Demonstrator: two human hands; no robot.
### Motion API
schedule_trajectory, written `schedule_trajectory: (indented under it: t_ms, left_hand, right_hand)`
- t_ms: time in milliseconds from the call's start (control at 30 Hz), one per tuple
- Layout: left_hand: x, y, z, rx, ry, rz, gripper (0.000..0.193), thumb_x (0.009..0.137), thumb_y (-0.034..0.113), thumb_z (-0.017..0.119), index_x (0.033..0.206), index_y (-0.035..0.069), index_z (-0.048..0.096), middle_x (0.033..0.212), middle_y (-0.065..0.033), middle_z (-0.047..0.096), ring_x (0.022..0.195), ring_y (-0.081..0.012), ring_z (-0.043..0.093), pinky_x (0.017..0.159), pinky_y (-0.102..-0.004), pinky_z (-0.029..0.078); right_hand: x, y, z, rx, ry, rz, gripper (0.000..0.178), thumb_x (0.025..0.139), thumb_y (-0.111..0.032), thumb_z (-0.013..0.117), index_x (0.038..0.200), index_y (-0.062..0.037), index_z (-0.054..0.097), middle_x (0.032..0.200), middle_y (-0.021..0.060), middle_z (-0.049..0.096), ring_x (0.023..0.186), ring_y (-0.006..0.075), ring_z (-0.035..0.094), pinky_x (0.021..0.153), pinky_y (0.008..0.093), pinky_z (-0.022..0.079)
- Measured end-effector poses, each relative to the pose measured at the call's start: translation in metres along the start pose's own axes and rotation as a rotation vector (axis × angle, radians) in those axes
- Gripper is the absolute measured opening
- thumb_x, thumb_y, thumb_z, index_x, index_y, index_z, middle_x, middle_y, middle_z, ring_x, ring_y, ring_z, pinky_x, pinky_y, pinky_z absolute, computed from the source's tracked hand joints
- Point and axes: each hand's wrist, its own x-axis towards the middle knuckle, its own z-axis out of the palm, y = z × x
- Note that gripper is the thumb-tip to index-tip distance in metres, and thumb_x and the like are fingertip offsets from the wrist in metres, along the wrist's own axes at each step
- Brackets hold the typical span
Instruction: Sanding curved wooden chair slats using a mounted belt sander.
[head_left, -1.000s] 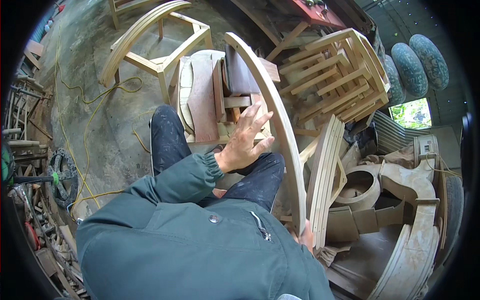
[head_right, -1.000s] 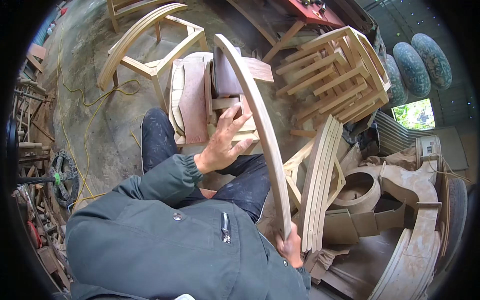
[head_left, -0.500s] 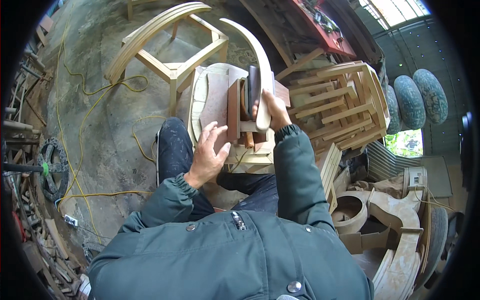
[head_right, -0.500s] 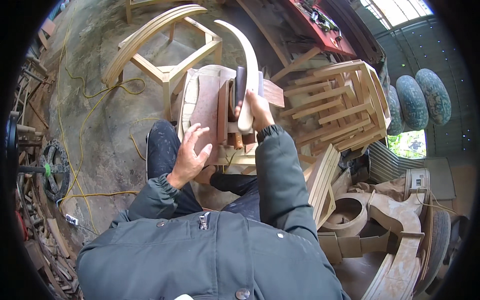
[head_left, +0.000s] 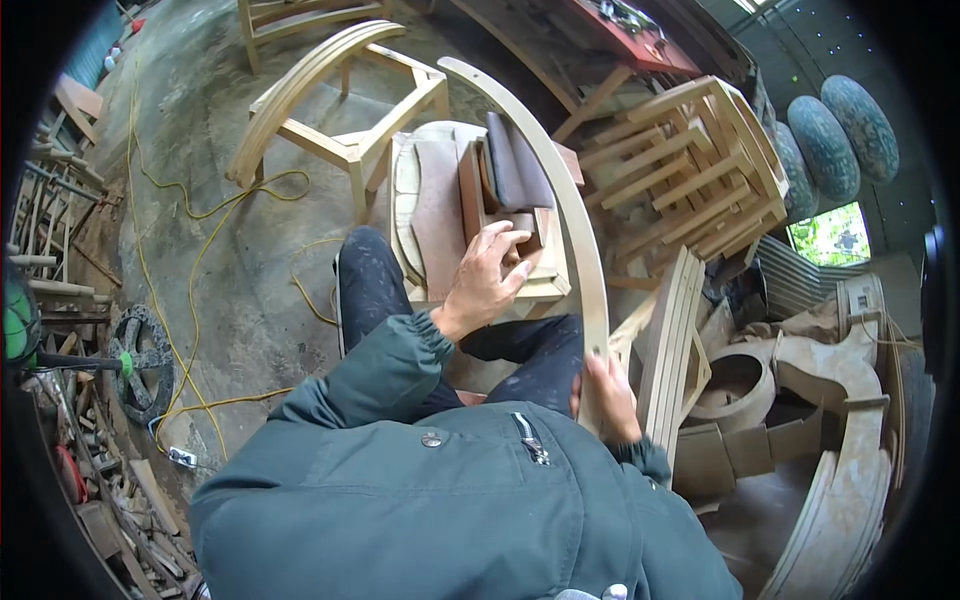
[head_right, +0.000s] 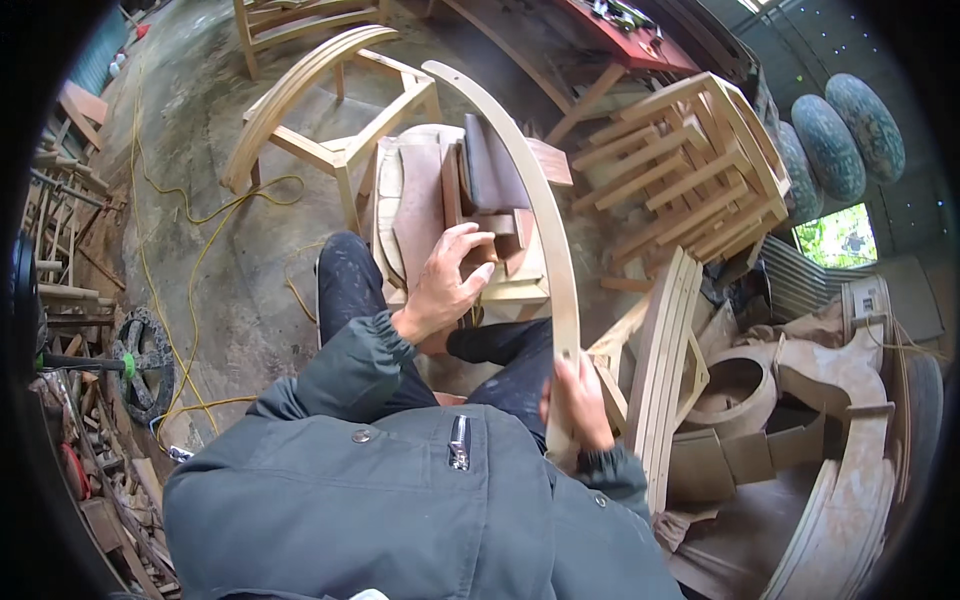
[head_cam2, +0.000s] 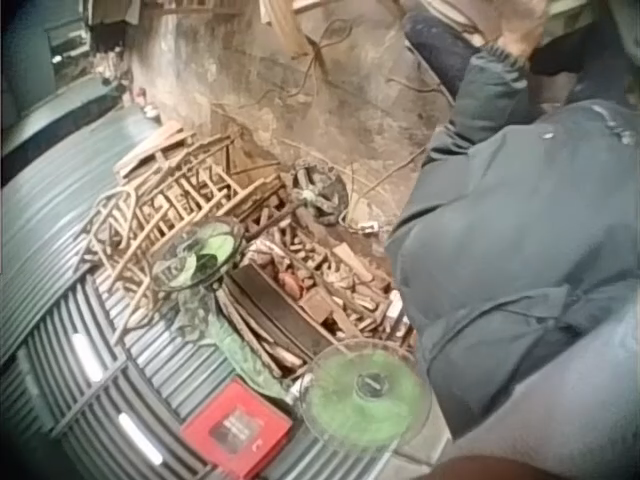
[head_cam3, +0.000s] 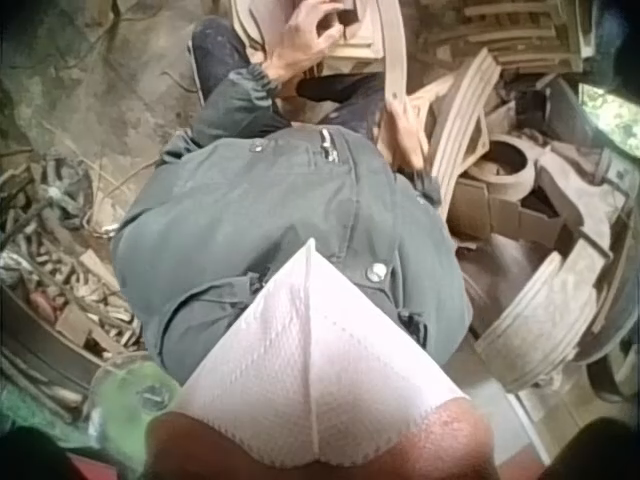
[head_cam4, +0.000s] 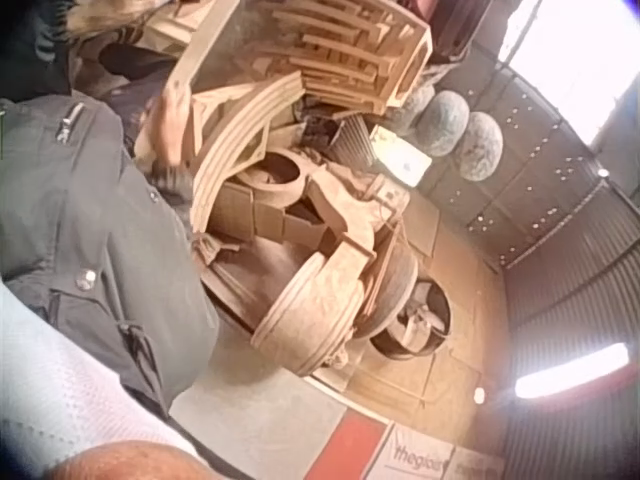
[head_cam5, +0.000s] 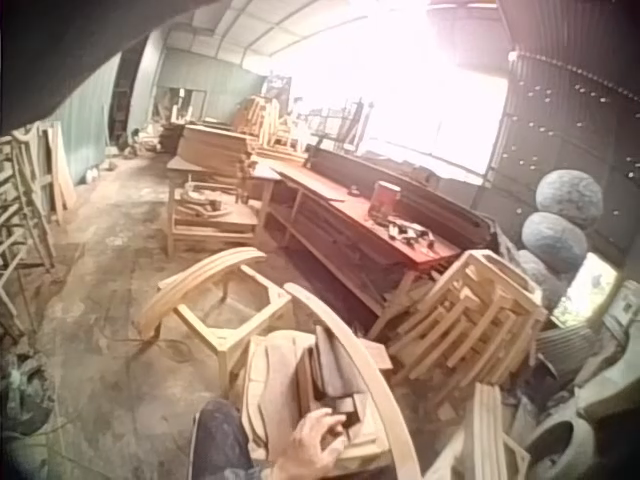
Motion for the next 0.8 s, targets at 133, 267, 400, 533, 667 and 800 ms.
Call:
schedule_trajectory:
  t_ms: [133, 267, 400, 533, 667, 800]
  left_hand:
    - [0.005, 0.009, 0.036, 0.028, -0.111, 0.101, 0.049, 0.087, 0.02, 0.072, 0.132, 0.004, 0.061, 0.138, -0.0255, 0.053, 0.13, -0.0426, 0.05, 0.114, -0.0475, 0.041]
    - [0.005, 0.014, 0.071, 0.096, -0.143, 0.155, 0.055, 0.087, 0.023, 0.072, 0.136, 0.003, 0.057, 0.139, -0.0279, 0.051, 0.133, -0.0435, 0.047, 0.116, -0.0502, 0.038]
    - [0.005, 0.013, 0.1, 0.115, -0.141, 0.149, 0.065, 0.09, 0.028, 0.071, 0.143, -0.001, 0.048, 0.141, -0.0306, 0.047, 0.135, -0.0449, 0.043, 0.117, -0.0526, 0.034]
    - [0.003, 0.014, 0.114, -0.125, -0.247, -0.131, 0.074, 0.094, 0.032, 0.069, 0.149, -0.006, 0.039, 0.144, -0.0313, 0.046, 0.137, -0.0459, 0.042, 0.118, -0.0512, 0.034]
    - [-0.001, -0.007, 0.125, -0.197, -0.231, -0.155, 0.074, 0.096, 0.035, 0.072, 0.148, -0.006, 0.039, 0.147, -0.0288, 0.046, 0.137, -0.0416, 0.047, 0.117, -0.0473, 0.039]
    - [0.007, -0.014, 0.122, -0.318, -0.217, -0.229, 0.069, 0.099, 0.033, 0.07, 0.147, -0.006, 0.041, 0.146, -0.0262, 0.047, 0.137, -0.0374, 0.048, 0.116, -0.0458, 0.041]
  right_hand:
    - [-0.11, 0.045, -0.042, -0.049, 0.088, -0.025, 0.028, 0.107, -0.03, 0.056, 0.121, -0.0082, 0.045, 0.077, 0.0092, 0.06, 0.056, 0.0197, 0.062, 0.05, 0.0327, 0.052]
    - [-0.183, 0.107, -0.073, -0.044, 0.227, -0.039, 0.035, 0.105, -0.034, 0.061, 0.119, -0.0051, 0.048, 0.077, 0.0092, 0.061, 0.064, 0.0194, 0.064, 0.057, 0.0311, 0.051]
    - [-0.229, 0.125, -0.095, 0.115, 0.234, 0.12, 0.039, 0.103, -0.039, 0.064, 0.117, -0.0051, 0.05, 0.076, 0.0101, 0.063, 0.066, 0.0176, 0.063, 0.059, 0.029, 0.049]
    - [-0.236, 0.113, -0.109, 0.156, 0.201, 0.228, 0.043, 0.102, -0.046, 0.065, 0.117, -0.008, 0.05, 0.076, 0.0129, 0.066, 0.063, 0.0158, 0.06, 0.057, 0.0271, 0.048]
    - [-0.202, 0.065, -0.109, 0.175, 0.119, 0.293, 0.043, 0.103, -0.045, 0.063, 0.116, -0.0082, 0.046, 0.075, 0.0128, 0.065, 0.058, 0.0187, 0.062, 0.051, 0.0303, 0.05]
    - [-0.1, 0.017, -0.08, 0.119, 0.054, 0.24, 0.028, 0.108, -0.034, 0.053, 0.118, -0.01, 0.043, 0.073, 0.0123, 0.062, 0.052, 0.0224, 0.063, 0.045, 0.0334, 0.052]
